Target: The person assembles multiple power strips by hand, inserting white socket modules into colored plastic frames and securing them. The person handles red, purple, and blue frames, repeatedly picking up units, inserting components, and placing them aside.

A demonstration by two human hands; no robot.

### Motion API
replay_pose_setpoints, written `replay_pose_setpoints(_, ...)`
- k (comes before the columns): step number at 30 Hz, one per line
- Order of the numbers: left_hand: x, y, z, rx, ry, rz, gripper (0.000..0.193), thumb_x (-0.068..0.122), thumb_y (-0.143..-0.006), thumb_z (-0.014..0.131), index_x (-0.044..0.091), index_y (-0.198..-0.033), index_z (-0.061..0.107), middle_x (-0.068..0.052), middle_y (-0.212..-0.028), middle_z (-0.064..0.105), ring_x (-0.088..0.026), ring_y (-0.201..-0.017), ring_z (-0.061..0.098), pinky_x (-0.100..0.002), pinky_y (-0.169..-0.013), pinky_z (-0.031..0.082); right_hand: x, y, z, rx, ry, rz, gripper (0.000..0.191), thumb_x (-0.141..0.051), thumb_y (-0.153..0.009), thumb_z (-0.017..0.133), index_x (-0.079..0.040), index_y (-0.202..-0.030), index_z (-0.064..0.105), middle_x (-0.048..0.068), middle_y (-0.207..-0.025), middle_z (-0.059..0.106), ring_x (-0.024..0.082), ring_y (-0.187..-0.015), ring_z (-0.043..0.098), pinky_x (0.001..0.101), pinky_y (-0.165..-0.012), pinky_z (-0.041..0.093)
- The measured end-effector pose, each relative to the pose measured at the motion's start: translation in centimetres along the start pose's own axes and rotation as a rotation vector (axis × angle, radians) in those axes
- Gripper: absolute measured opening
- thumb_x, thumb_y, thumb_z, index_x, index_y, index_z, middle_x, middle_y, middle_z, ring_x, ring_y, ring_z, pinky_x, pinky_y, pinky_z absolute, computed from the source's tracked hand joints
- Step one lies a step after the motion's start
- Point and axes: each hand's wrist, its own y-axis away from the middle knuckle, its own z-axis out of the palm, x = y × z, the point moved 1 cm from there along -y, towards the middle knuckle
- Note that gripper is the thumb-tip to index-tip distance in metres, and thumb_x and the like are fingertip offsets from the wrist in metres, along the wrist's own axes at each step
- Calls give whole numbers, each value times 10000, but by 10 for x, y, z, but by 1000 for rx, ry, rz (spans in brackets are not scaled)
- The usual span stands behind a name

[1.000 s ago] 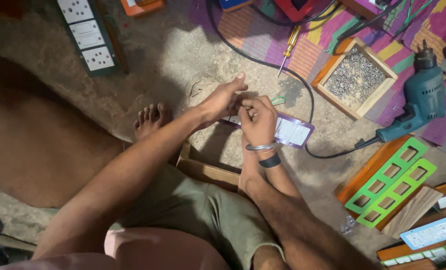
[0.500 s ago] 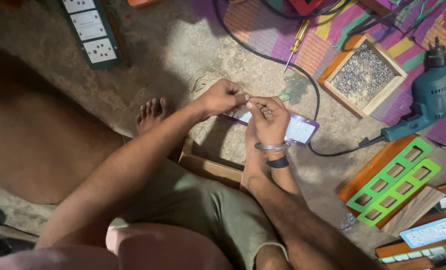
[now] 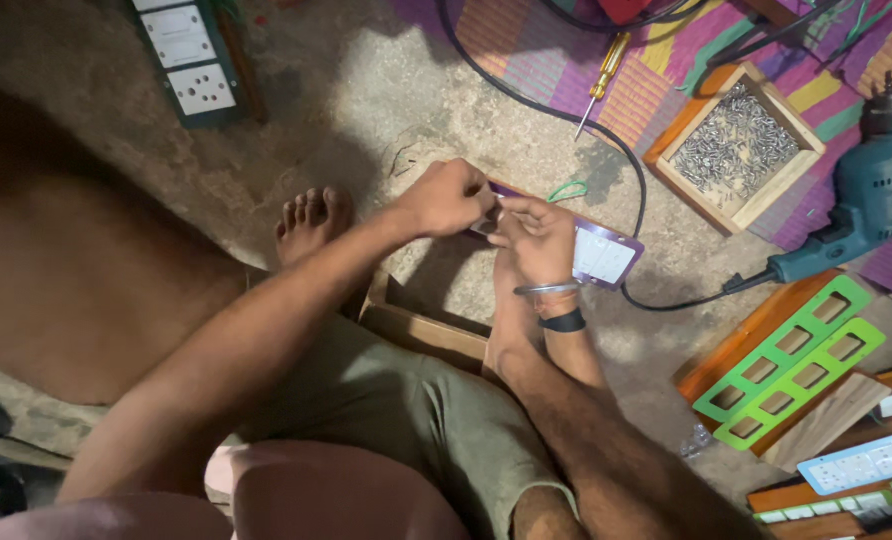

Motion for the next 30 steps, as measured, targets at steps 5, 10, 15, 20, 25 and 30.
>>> replay_pose_setpoints(5, -10, 5, -23, 74, -662, 82, 359, 204, -769, 756, 27, -1072, 678, -226, -997, 726, -405, -974, 698, -491, -848, 562, 9, 8, 10, -187, 289, 37, 146, -46, -952, 668, 16, -1063, 739, 82, -868, 765, 128, -726, 737, 254, -636, 615)
replay_pose_setpoints(10, -26, 5, -14, -126, -903, 9, 856, 268, -662, 839, 58, -1369, 403, -190, -1071, 711, -371, -1037, 685, -481, -837, 558, 13, 9, 25, -241, 726, -260, 91, -79, -911, 707, -43, -981, 754, 123, -788, 766, 177, -701, 779, 320, -627, 600)
replay_pose_setpoints(15, -22, 3, -3, -45, -1020, 53, 591, 237, -839, 698, 100, -1343, 422, -179, -1141, 719, -371, -1087, 680, -512, -872, 541, 7, 6, 36, -286, 1023, -345, 96, -116, -790, 669, -123, -842, 750, 142, -710, 729, 333, -617, 700, 470, -616, 558)
replay_pose_setpoints(20, -8, 10, -13, -118, -943, 20, 680, 222, -773, 803, 82, -1312, 411, -184, -1153, 708, -353, -1097, 686, -461, -889, 558, -9, 14, 48, -99, 1098, -599, 51, -122, -776, 716, -98, -820, 709, 137, -746, 730, 373, -694, 707, 539, -632, 514)
replay_pose_setpoints(25, -16, 9, -8, -90, -943, 26, 630, 204, -793, 794, 87, -1287, 422, -164, -1137, 721, -348, -1094, 691, -465, -900, 553, -8, 11, 48, -76, 987, -345, 113, -196, -784, 726, -95, -830, 701, 124, -731, 739, 352, -686, 727, 476, -667, 582)
replay_pose_setpoints(30, -40, -9, 5, 26, -917, 84, 528, 228, -891, 742, 112, -1315, 449, -166, -1090, 741, -356, -1005, 726, -498, -821, 571, 3, 4, 40, -104, 990, -338, 58, -141, -814, 696, -116, -804, 748, 127, -738, 736, 358, -656, 716, 473, -660, 575)
